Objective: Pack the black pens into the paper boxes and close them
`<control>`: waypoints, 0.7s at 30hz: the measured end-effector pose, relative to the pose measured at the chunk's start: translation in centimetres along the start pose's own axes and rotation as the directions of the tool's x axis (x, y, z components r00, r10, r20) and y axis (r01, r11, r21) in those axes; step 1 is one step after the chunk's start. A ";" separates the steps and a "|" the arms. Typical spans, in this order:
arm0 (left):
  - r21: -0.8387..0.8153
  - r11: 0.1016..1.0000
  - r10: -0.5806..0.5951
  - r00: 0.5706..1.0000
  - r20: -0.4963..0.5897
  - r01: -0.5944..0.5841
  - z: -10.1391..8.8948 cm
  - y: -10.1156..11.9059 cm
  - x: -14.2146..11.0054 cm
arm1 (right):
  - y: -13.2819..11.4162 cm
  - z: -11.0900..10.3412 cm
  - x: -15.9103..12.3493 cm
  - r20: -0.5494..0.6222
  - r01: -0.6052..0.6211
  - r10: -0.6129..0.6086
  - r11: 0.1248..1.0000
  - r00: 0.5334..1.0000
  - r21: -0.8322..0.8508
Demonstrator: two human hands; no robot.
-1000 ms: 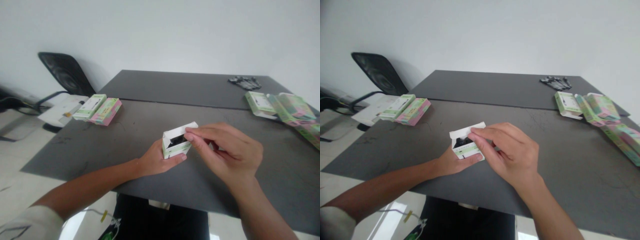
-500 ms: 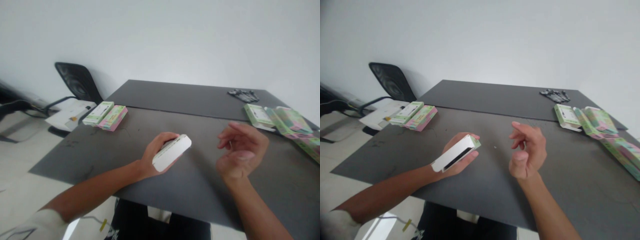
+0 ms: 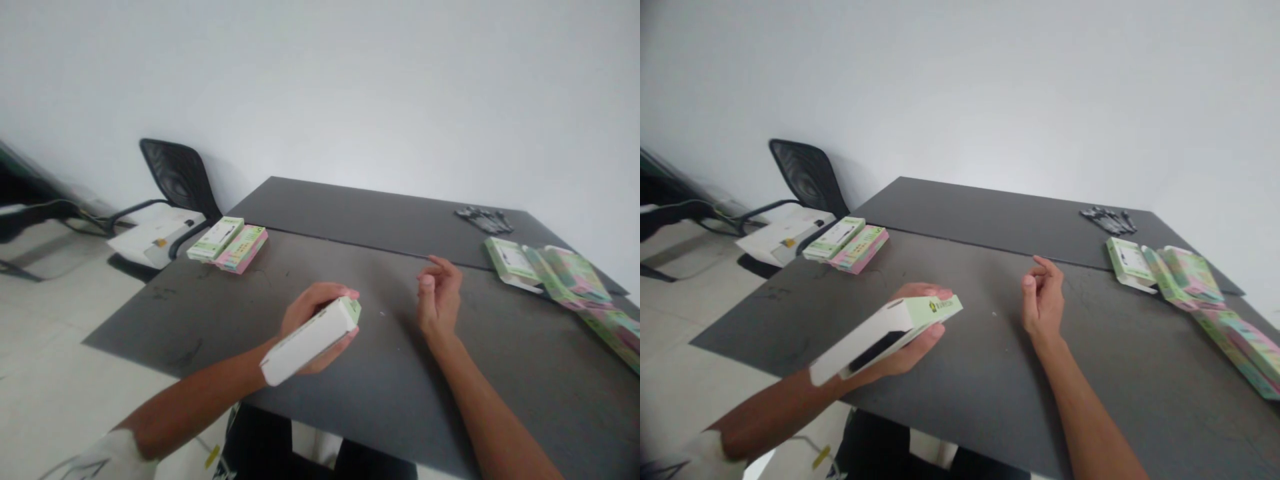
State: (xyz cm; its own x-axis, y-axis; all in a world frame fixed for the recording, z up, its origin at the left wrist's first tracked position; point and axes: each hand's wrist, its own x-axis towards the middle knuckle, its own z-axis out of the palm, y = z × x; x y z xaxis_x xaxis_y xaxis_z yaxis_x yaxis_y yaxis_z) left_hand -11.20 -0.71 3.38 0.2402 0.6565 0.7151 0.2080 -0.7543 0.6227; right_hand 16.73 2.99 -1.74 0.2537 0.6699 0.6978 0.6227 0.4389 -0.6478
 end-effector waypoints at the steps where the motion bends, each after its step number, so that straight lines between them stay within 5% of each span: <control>1: 0.009 1.000 -0.014 1.000 -0.003 0.014 -0.1 0.0 0.1 | 0.5 0.1 0.1 0.002 -0.018 0.018 1.000 1.000 -0.026; 7: 0.086 0.994 -0.069 0.997 -0.034 0.071 -1.2 0.6 0.5 | 2.2 0.7 0.5 0.012 -0.134 0.136 0.987 0.991 -0.089; 14: -0.015 0.996 -0.084 0.996 -0.040 0.084 -1.9 1.8 0.2 | 2.9 0.4 0.7 -0.052 -0.212 0.208 0.971 0.977 -0.113; 19: -0.045 0.997 0.061 0.998 -0.030 -0.062 -2.1 1.8 0.6 | 3.1 0.4 0.9 -0.068 -0.243 0.236 0.962 0.969 -0.123; 21: -0.018 0.999 0.029 1.000 0.007 -0.029 -2.2 1.6 0.8 | 3.0 0.5 0.9 -0.056 -0.244 0.239 0.963 0.970 -0.117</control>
State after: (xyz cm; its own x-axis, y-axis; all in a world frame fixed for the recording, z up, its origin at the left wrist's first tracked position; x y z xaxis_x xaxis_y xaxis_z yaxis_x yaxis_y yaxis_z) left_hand -12.77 -1.38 5.64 0.2524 0.6343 0.7307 0.1835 -0.7729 0.6075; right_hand 18.48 5.22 -3.26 0.4360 0.7206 0.5391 0.6244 0.1892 -0.7579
